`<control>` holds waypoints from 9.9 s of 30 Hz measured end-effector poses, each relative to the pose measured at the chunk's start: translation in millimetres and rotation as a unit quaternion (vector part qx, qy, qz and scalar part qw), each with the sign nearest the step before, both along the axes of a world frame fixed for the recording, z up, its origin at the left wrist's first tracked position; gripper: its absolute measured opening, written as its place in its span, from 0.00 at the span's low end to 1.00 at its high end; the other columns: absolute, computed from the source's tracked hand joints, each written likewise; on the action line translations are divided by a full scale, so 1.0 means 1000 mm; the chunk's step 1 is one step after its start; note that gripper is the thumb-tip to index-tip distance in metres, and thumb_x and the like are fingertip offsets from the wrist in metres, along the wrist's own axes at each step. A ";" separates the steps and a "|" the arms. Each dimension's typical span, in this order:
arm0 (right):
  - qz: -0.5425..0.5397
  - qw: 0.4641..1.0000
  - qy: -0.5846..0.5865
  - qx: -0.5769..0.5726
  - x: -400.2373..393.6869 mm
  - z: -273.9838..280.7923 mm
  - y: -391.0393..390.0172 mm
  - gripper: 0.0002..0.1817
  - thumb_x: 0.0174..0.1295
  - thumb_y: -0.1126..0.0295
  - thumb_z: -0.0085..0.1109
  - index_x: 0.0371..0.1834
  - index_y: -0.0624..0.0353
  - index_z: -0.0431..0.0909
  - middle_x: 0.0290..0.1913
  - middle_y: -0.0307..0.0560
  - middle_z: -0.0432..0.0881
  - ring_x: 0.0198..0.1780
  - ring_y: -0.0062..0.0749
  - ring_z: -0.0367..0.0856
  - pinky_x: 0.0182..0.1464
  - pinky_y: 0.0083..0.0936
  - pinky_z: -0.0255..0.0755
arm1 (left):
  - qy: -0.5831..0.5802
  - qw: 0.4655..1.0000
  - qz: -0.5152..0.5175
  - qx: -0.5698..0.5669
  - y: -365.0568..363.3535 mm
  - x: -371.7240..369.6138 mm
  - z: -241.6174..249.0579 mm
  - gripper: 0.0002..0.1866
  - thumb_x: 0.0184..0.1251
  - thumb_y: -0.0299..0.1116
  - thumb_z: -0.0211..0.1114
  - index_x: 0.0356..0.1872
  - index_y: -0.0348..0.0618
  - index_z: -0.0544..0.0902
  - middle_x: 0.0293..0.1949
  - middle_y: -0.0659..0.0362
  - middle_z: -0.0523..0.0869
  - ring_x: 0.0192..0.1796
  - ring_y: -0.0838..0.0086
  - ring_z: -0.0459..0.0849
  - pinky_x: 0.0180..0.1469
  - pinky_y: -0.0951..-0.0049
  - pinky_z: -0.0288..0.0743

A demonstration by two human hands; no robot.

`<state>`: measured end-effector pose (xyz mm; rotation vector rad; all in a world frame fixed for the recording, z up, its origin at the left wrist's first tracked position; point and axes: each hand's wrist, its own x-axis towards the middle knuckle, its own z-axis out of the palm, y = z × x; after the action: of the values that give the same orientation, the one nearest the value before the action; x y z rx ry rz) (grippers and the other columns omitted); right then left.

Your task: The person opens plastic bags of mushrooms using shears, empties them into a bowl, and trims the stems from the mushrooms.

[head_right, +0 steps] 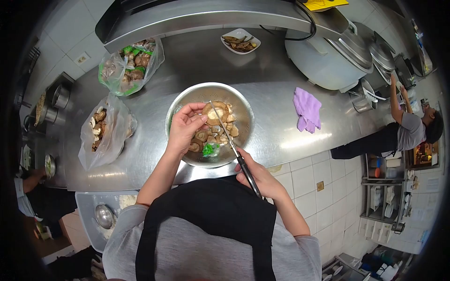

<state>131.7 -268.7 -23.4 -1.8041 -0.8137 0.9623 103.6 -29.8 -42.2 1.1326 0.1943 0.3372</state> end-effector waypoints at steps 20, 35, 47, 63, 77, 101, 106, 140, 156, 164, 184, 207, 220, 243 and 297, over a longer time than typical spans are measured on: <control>-0.045 0.997 0.054 -0.042 0.025 -0.007 0.026 0.29 0.54 0.62 0.62 0.55 0.65 0.65 0.18 0.41 0.67 0.21 0.21 0.64 0.25 0.21 0.59 | 0.012 0.884 -0.080 -0.461 0.017 0.019 -0.014 0.31 0.67 0.57 0.40 0.57 0.39 0.67 0.56 0.44 0.70 0.61 0.52 0.67 0.60 0.51 0.62; -0.085 0.987 0.131 0.025 0.050 0.000 0.029 0.52 0.41 0.29 0.56 0.58 0.66 0.64 0.16 0.33 0.65 0.13 0.13 0.60 0.15 0.12 0.49 | -0.149 0.937 0.316 -0.003 0.177 -0.083 0.060 0.22 0.66 0.45 0.45 0.48 0.34 0.72 0.43 0.50 0.78 0.45 0.68 0.79 0.42 0.71 0.76; -0.086 0.981 0.164 0.059 0.044 -0.003 0.013 0.39 0.49 0.51 0.62 0.60 0.64 0.62 0.16 0.35 0.66 0.13 0.15 0.64 0.15 0.13 0.55 | 0.428 0.691 0.210 0.543 0.279 -0.126 -0.006 0.21 0.61 0.46 0.54 0.49 0.45 0.78 0.42 0.45 0.81 0.48 0.56 0.78 0.53 0.64 0.69; -0.226 0.968 0.091 0.055 0.000 -0.008 -0.008 0.46 0.44 0.38 0.63 0.58 0.66 0.64 0.14 0.31 0.62 0.11 0.15 0.61 0.13 0.13 0.49 | 0.356 0.502 0.448 0.649 0.391 -0.109 0.039 0.10 0.57 0.41 0.60 0.33 0.48 0.83 0.31 0.51 0.83 0.36 0.56 0.81 0.37 0.60 0.74; -0.185 0.978 0.092 0.039 0.004 -0.014 -0.021 0.39 0.49 0.50 0.65 0.60 0.62 0.63 0.14 0.32 0.63 0.11 0.16 0.62 0.11 0.14 0.51 | 0.240 0.658 0.393 0.596 0.356 -0.135 0.057 0.07 0.53 0.31 0.63 0.28 0.38 0.80 0.18 0.57 0.80 0.22 0.72 0.78 0.28 0.73 0.70; -0.218 0.966 0.119 0.073 0.011 -0.029 -0.019 0.27 0.55 0.71 0.59 0.59 0.61 0.64 0.16 0.36 0.70 0.13 0.15 0.66 0.13 0.13 0.58 | -0.007 0.797 -0.005 0.603 0.040 -0.019 0.025 0.15 0.52 0.26 0.61 0.44 0.41 0.80 0.54 0.49 0.75 0.53 0.59 0.77 0.54 0.66 0.71; -0.206 0.974 0.094 0.015 0.010 -0.025 -0.019 0.22 0.58 0.67 0.58 0.56 0.57 0.68 0.17 0.39 0.74 0.14 0.19 0.71 0.16 0.17 0.62 | 0.009 0.861 -0.011 0.508 0.004 -0.004 -0.011 0.16 0.52 0.29 0.63 0.45 0.41 0.80 0.55 0.48 0.75 0.57 0.59 0.73 0.58 0.66 0.65; -0.112 0.989 0.093 0.036 0.056 -0.035 -0.009 0.34 0.54 0.60 0.62 0.60 0.64 0.61 0.16 0.33 0.68 0.12 0.13 0.65 0.12 0.11 0.55 | 0.184 0.714 0.425 0.526 0.167 -0.214 0.092 0.08 0.59 0.23 0.57 0.39 0.36 0.80 0.32 0.56 0.83 0.34 0.78 0.81 0.39 0.79 0.73; -0.138 0.983 0.112 0.048 0.045 -0.032 -0.011 0.37 0.51 0.53 0.64 0.59 0.64 0.62 0.15 0.32 0.65 0.11 0.14 0.62 0.11 0.13 0.52 | 0.429 0.796 0.092 0.417 0.222 -0.235 0.085 0.04 0.48 0.23 0.66 0.26 0.36 0.80 0.24 0.63 0.81 0.28 0.82 0.78 0.32 0.82 0.71; -0.122 0.986 0.098 0.059 0.042 -0.035 -0.015 0.36 0.52 0.55 0.63 0.60 0.64 0.61 0.16 0.34 0.66 0.11 0.14 0.62 0.11 0.12 0.52 | 0.483 0.665 0.146 0.550 0.205 -0.259 0.131 0.06 0.42 0.20 0.67 0.26 0.34 0.81 0.22 0.56 0.83 0.27 0.77 0.80 0.31 0.78 0.72; -0.193 0.973 0.114 0.049 0.017 -0.018 -0.045 0.30 0.54 0.66 0.62 0.60 0.61 0.63 0.18 0.36 0.69 0.14 0.14 0.64 0.15 0.13 0.57 | 0.026 0.788 -0.019 0.615 0.012 0.009 0.009 0.10 0.51 0.23 0.62 0.37 0.38 0.81 0.35 0.51 0.82 0.38 0.59 0.81 0.42 0.68 0.74; -0.188 0.947 -0.255 -0.052 0.006 -0.014 -0.027 0.38 0.41 0.63 0.71 0.59 0.57 0.65 0.40 0.51 0.77 0.33 0.38 0.79 0.35 0.29 0.73 | 0.070 0.989 -0.049 -0.117 0.001 0.031 -0.024 0.16 0.69 0.32 0.48 0.54 0.36 0.69 0.47 0.55 0.77 0.45 0.74 0.80 0.46 0.77 0.79; -0.192 0.922 -0.331 -0.057 0.013 -0.013 -0.050 0.35 0.42 0.70 0.64 0.59 0.54 0.65 0.33 0.48 0.74 0.32 0.41 0.76 0.35 0.33 0.72 | 0.073 0.984 -0.084 -0.140 -0.001 0.038 -0.038 0.23 0.69 0.48 0.47 0.51 0.37 0.71 0.48 0.54 0.77 0.50 0.70 0.78 0.44 0.70 0.78; -0.150 0.906 -0.363 -0.158 0.010 -0.009 -0.033 0.38 0.43 0.69 0.64 0.62 0.57 0.61 0.31 0.49 0.72 0.31 0.41 0.76 0.34 0.34 0.72 | 0.069 0.953 -0.052 -0.290 -0.054 0.062 -0.024 0.26 0.71 0.50 0.38 0.53 0.37 0.67 0.49 0.47 0.75 0.56 0.59 0.73 0.57 0.61 0.69; -0.004 0.957 -0.267 -0.109 0.004 -0.032 0.024 0.35 0.47 0.73 0.55 0.62 0.62 0.57 0.24 0.58 0.77 0.28 0.52 0.79 0.33 0.40 0.73 | 0.103 0.945 0.048 -0.305 -0.001 0.005 -0.051 0.22 0.69 0.52 0.43 0.51 0.46 0.70 0.48 0.52 0.75 0.53 0.63 0.73 0.58 0.59 0.65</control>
<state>135.5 -244.8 -55.0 -2.3059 -1.0559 0.5734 108.7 -31.0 -93.1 0.5407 0.5034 0.2190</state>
